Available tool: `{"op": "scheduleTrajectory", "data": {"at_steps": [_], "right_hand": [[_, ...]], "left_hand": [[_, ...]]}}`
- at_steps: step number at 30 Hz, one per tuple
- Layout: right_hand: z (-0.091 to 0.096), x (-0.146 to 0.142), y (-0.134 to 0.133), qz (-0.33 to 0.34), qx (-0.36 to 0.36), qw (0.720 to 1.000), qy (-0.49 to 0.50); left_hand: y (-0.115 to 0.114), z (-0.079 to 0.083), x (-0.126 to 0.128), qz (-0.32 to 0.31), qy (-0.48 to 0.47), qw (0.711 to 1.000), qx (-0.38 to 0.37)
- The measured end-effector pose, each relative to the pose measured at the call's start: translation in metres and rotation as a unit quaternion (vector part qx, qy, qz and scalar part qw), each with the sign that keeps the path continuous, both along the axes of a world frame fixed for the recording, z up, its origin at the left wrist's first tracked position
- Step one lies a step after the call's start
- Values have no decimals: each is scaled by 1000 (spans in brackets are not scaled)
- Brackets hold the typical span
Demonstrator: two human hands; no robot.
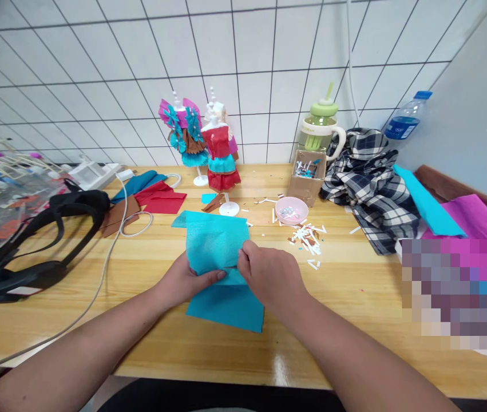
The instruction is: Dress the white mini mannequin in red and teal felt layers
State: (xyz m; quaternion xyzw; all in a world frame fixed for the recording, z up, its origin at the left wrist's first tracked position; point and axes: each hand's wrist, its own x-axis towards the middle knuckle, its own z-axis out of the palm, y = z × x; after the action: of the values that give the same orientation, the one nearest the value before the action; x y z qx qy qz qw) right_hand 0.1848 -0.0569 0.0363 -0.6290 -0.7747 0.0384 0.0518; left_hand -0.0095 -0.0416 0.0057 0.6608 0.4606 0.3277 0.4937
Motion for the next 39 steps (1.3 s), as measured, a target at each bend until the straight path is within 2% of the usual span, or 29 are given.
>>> {"op": "scheduleTrajectory", "data": {"at_steps": [13, 39], "right_hand": [[-5, -1, -1, 3, 31, 999, 16], [-6, -3, -3, -6, 39, 999, 7]], "left_hand": [[-1, 2, 1, 0, 5, 1000, 5], [-1, 2, 3, 10, 29, 999, 16]]}}
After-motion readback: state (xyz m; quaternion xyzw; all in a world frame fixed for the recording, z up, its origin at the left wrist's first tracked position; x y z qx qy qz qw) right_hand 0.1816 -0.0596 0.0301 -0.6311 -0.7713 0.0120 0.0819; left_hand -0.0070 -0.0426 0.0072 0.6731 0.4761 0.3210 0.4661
